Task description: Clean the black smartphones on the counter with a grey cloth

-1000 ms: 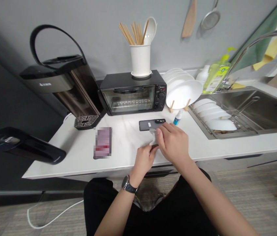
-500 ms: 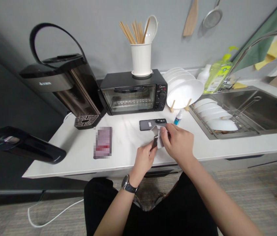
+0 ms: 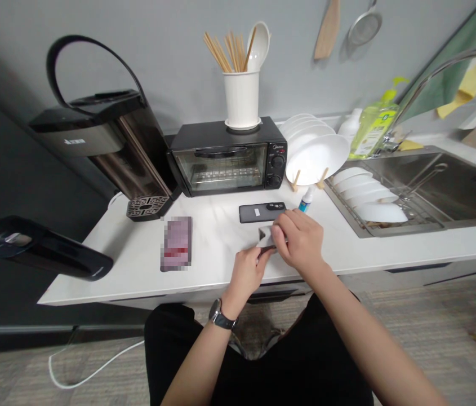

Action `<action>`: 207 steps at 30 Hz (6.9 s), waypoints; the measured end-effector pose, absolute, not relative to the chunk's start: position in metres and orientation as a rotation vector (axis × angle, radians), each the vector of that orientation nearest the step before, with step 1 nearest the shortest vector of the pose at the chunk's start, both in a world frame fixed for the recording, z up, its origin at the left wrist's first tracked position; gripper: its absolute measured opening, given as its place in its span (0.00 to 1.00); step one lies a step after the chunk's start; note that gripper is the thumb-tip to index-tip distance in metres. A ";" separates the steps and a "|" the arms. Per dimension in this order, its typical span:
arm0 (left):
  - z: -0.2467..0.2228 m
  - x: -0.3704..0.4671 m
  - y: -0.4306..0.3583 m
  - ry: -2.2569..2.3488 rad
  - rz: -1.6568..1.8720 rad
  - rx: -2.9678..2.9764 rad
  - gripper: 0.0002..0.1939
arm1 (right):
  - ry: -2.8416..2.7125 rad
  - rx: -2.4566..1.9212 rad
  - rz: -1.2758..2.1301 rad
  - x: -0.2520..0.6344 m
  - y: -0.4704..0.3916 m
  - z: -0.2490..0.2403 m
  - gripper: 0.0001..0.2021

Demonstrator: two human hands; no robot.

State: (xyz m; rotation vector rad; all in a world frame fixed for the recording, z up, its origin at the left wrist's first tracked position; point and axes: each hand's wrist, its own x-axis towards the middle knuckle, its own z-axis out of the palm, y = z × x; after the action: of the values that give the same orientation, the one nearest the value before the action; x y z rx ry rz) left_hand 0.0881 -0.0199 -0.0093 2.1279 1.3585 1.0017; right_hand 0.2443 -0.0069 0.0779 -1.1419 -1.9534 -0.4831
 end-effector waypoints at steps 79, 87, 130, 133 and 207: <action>-0.008 0.082 -0.015 1.384 1.062 1.907 0.09 | -2.177 -0.816 -0.364 0.240 0.010 0.074 0.19; -0.006 0.081 -0.014 1.295 1.069 1.886 0.07 | -1.848 -1.506 -0.265 0.228 0.000 0.094 0.24; 0.028 0.063 -0.037 1.295 1.057 2.357 0.13 | -1.903 -1.022 0.164 0.272 -0.021 0.088 0.32; 0.028 0.065 -0.039 1.342 0.970 2.400 0.12 | -1.782 -1.195 0.243 0.262 -0.030 0.089 0.30; 0.003 0.066 -0.020 1.139 1.060 1.943 0.11 | -2.042 -1.384 -0.305 0.278 0.001 0.013 0.17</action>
State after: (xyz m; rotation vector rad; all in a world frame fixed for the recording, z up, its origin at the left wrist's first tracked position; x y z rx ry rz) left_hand 0.0663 -0.0196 0.0027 1.9432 1.1390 1.0598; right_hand 0.2785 0.0005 0.0134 -1.3841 -2.0420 -0.3049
